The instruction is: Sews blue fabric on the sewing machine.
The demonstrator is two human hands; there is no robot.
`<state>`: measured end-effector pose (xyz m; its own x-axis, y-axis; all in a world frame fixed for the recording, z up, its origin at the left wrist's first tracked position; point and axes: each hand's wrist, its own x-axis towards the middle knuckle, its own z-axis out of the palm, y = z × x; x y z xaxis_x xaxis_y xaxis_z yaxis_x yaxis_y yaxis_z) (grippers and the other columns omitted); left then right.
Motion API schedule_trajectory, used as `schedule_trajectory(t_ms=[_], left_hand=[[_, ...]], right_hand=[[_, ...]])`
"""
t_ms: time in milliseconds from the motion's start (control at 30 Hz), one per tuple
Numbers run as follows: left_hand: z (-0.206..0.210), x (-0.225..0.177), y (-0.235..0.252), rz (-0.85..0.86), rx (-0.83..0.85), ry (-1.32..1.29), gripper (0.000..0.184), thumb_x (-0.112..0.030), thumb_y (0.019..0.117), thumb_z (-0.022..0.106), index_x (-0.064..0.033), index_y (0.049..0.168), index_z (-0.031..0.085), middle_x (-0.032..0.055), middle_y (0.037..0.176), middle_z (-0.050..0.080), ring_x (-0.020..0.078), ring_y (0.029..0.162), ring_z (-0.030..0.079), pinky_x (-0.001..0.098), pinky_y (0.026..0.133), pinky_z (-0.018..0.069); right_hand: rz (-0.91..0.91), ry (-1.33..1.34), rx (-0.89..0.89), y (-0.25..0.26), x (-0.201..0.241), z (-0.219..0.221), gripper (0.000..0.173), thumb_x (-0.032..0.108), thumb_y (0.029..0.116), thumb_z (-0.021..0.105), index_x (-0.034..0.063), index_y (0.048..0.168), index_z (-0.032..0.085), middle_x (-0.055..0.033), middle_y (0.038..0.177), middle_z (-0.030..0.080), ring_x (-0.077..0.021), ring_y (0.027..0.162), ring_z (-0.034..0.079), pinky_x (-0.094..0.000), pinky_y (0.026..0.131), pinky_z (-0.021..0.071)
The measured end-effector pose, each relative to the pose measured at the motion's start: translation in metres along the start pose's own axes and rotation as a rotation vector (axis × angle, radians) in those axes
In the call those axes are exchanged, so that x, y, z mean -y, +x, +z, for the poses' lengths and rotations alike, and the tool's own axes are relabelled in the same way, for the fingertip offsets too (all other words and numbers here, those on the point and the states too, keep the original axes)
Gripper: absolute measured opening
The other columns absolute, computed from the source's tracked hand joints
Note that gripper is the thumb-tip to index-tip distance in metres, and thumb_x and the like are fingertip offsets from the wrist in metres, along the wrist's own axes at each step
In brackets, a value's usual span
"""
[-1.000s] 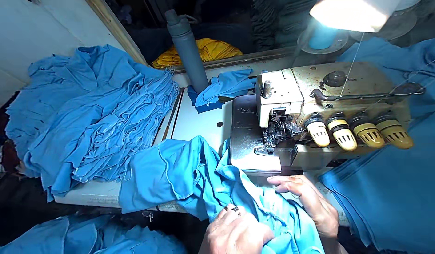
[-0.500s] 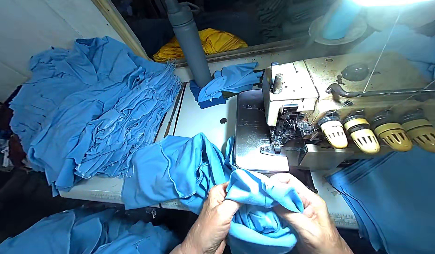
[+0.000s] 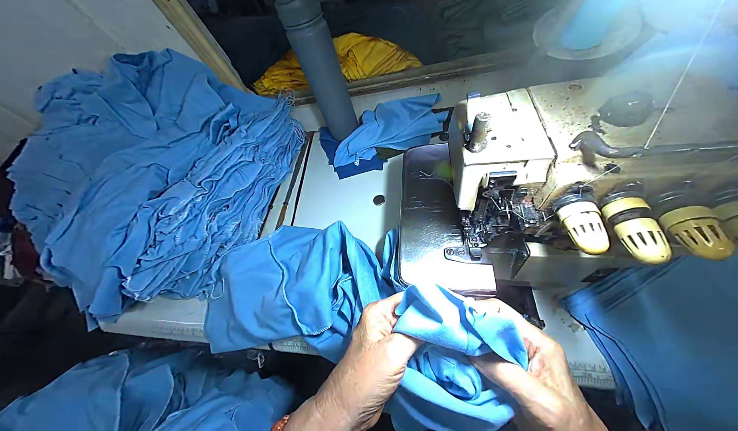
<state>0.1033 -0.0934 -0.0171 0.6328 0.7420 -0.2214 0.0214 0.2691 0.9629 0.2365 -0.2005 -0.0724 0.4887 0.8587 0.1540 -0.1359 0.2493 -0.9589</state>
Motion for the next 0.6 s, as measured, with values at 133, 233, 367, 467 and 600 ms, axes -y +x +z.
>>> schedule_trajectory(t_ms=[133, 233, 367, 467, 600], left_hand=[[-0.021, 0.006, 0.002, 0.328, 0.436, 0.197, 0.051, -0.01, 0.0894, 0.073, 0.0106, 0.133, 0.057, 0.0116, 0.128, 0.067, 0.0111, 0.12, 0.064, 0.0296, 0.105, 0.0523], [-0.053, -0.001, -0.007, 0.467, 0.281, 0.4, 0.04, -0.011, 0.0952, 0.064, 0.0043, 0.133, 0.062, 0.0138, 0.13, 0.068, 0.0169, 0.117, 0.067, 0.0326, 0.102, 0.0559], [-0.09, 0.002, -0.017, 0.372, -0.161, 0.442, 0.027, 0.002, 0.0942, 0.05, -0.0027, 0.108, 0.072, 0.0085, 0.099, 0.077, 0.019, 0.089, 0.075, 0.0322, 0.085, 0.063], [-0.095, 0.013, -0.021, 0.38, -0.128, 0.517, 0.026, 0.003, 0.0928, 0.045, 0.0019, 0.101, 0.071, 0.0063, 0.095, 0.076, 0.0132, 0.084, 0.075, 0.0292, 0.079, 0.0638], [-0.093, 0.02, -0.033, 0.44, 0.072, 0.913, 0.047, 0.005, 0.083, 0.057, 0.0023, 0.128, 0.067, 0.0173, 0.136, 0.065, 0.0255, 0.129, 0.062, 0.0411, 0.109, 0.05]], right_hand=[[-0.332, -0.462, -0.253, 0.002, -0.002, -0.036, 0.035, 0.006, 0.0883, 0.067, 0.0122, 0.123, 0.06, 0.0099, 0.115, 0.07, 0.0015, 0.108, 0.065, -0.0198, 0.092, 0.0568], [-0.477, -0.563, -0.195, -0.014, 0.022, -0.056, 0.03, 0.01, 0.0961, 0.06, 0.0193, 0.124, 0.059, 0.0105, 0.125, 0.065, -0.0006, 0.117, 0.061, -0.0212, 0.096, 0.0527], [-0.316, -0.497, 0.458, -0.03, 0.011, -0.001, 0.031, 0.02, 0.0999, 0.066, -0.0052, 0.117, 0.069, -0.0226, 0.115, 0.072, -0.0294, 0.109, 0.071, -0.0427, 0.097, 0.0562], [-0.507, -0.953, 0.391, -0.014, -0.071, 0.026, 0.032, 0.024, 0.0957, 0.067, 0.0031, 0.12, 0.069, -0.0184, 0.137, 0.065, -0.0347, 0.122, 0.065, -0.05, 0.098, 0.0539], [-0.523, -0.789, 0.293, 0.008, -0.072, 0.027, 0.015, 0.01, 0.0928, 0.06, 0.0042, 0.095, 0.074, -0.0097, 0.111, 0.076, -0.0229, 0.107, 0.072, -0.0383, 0.093, 0.0576]])
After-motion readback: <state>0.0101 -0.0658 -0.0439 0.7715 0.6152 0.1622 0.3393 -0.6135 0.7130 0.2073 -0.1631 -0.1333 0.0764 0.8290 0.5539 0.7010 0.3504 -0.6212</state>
